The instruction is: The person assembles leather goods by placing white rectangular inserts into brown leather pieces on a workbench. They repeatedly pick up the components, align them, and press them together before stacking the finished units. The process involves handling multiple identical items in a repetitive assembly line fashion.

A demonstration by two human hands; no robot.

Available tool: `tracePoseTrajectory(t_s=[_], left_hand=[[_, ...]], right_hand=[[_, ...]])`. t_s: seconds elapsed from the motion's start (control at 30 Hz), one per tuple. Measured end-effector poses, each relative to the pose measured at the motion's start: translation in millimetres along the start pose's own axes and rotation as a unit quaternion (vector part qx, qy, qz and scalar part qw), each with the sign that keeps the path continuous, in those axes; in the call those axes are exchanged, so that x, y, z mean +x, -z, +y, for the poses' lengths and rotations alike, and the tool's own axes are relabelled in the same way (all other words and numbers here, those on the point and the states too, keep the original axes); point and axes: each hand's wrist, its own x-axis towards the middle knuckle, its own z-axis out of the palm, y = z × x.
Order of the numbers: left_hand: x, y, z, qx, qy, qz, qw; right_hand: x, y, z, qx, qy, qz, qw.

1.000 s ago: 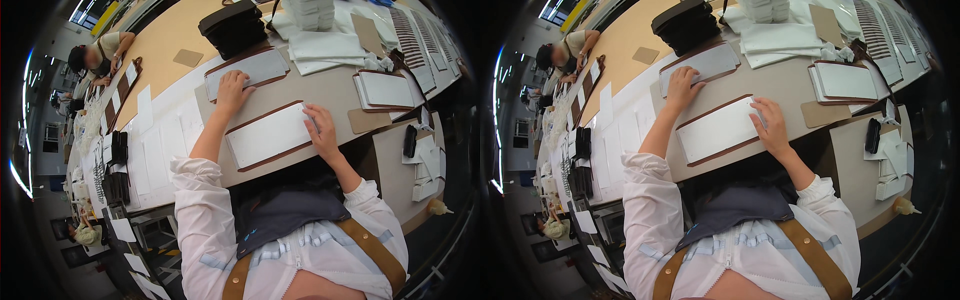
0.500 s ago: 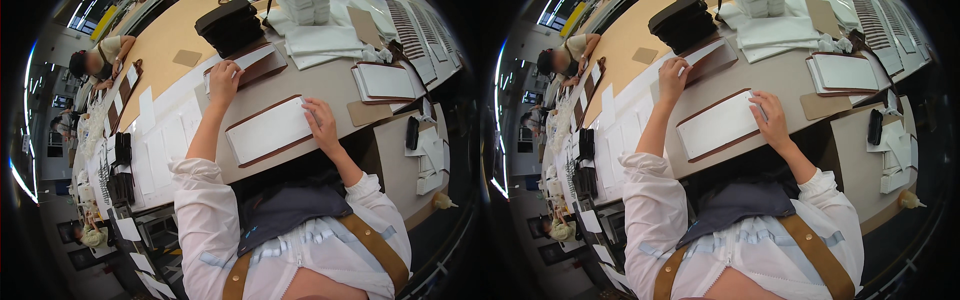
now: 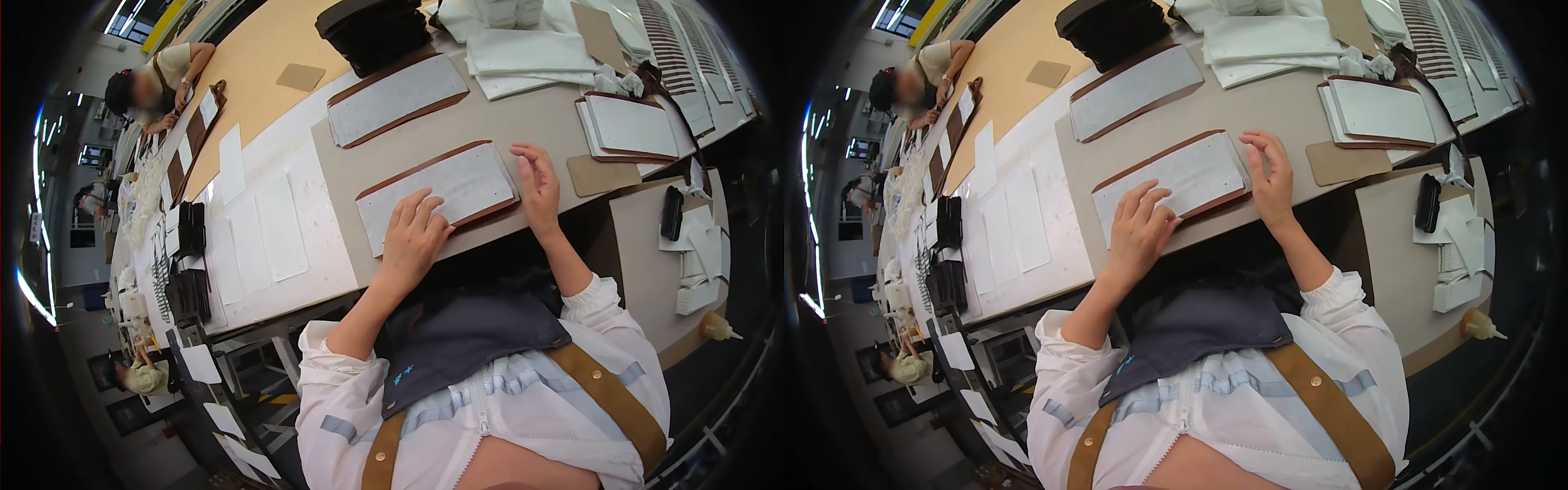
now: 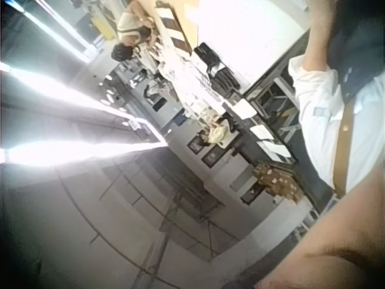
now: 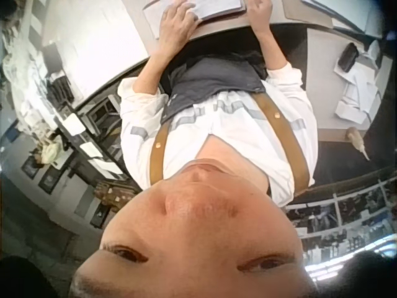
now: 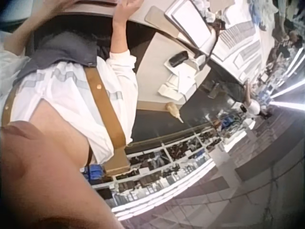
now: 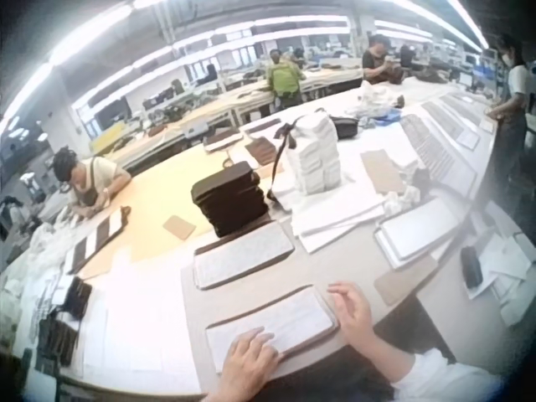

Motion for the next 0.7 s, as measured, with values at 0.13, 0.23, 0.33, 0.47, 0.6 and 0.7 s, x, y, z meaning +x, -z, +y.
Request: tracePoseTrajectory(t_s=[0.13,0.23,0.33,0.47,0.6,0.7], left_hand=[[-8,-11,3,-0.02,0.02,0.01,1.0],[-12,-15,1,-0.038,0.023,0.016,0.999],[-20,-19,-1,-0.105,0.06,0.033,0.992],[-22,3,-19,-0.13,0.141,0.099,0.976],[-29,45,-117,0.036,0.155,0.158,0.975],[-46,80,-223,0.168,0.223,0.132,0.951]], right_hand=[[0,0,-2,-0.01,-0.001,-0.004,1.0],[1,-1,-4,-0.025,-0.005,-0.014,1.0],[0,-3,-6,-0.053,0.001,-0.026,0.998],[0,-1,-7,-0.057,0.002,-0.032,0.998],[-1,-2,-5,-0.066,0.002,-0.034,0.997],[-1,-2,-6,-0.075,0.001,-0.04,0.996]])
